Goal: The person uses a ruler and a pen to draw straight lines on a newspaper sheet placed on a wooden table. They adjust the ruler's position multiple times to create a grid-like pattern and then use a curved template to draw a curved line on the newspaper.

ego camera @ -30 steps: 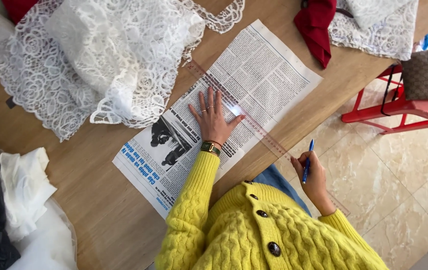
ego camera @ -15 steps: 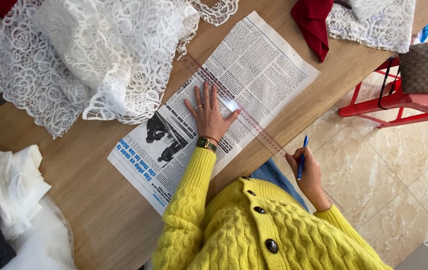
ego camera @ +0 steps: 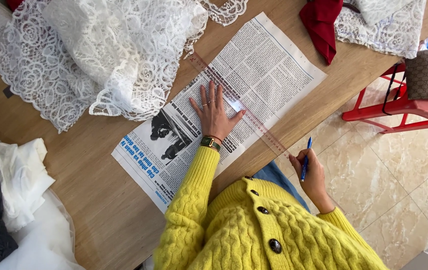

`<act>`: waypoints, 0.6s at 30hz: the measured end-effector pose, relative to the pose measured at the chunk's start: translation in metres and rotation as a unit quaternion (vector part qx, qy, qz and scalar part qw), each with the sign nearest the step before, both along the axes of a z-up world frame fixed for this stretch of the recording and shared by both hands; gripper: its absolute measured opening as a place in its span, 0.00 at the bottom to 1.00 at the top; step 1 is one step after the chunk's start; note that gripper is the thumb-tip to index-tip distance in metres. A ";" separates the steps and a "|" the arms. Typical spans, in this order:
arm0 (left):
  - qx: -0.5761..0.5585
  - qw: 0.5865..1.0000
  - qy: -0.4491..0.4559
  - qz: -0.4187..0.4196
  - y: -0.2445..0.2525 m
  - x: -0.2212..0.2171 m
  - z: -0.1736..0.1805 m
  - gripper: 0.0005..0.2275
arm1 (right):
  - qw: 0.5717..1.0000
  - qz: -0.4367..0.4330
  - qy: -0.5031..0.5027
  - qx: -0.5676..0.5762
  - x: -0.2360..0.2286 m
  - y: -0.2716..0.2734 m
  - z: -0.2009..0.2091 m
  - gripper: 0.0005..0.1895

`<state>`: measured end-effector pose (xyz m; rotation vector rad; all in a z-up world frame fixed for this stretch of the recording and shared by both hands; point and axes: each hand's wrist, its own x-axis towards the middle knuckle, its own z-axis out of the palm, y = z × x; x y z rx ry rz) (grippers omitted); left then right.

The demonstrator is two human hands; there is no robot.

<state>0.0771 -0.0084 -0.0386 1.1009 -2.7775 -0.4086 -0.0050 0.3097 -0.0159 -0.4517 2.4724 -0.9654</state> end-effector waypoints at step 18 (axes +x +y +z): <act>-0.002 0.999 -0.032 0.003 0.001 -0.005 0.014 0.49 | 0.991 0.050 0.110 -0.056 -0.002 -0.017 0.033 0.09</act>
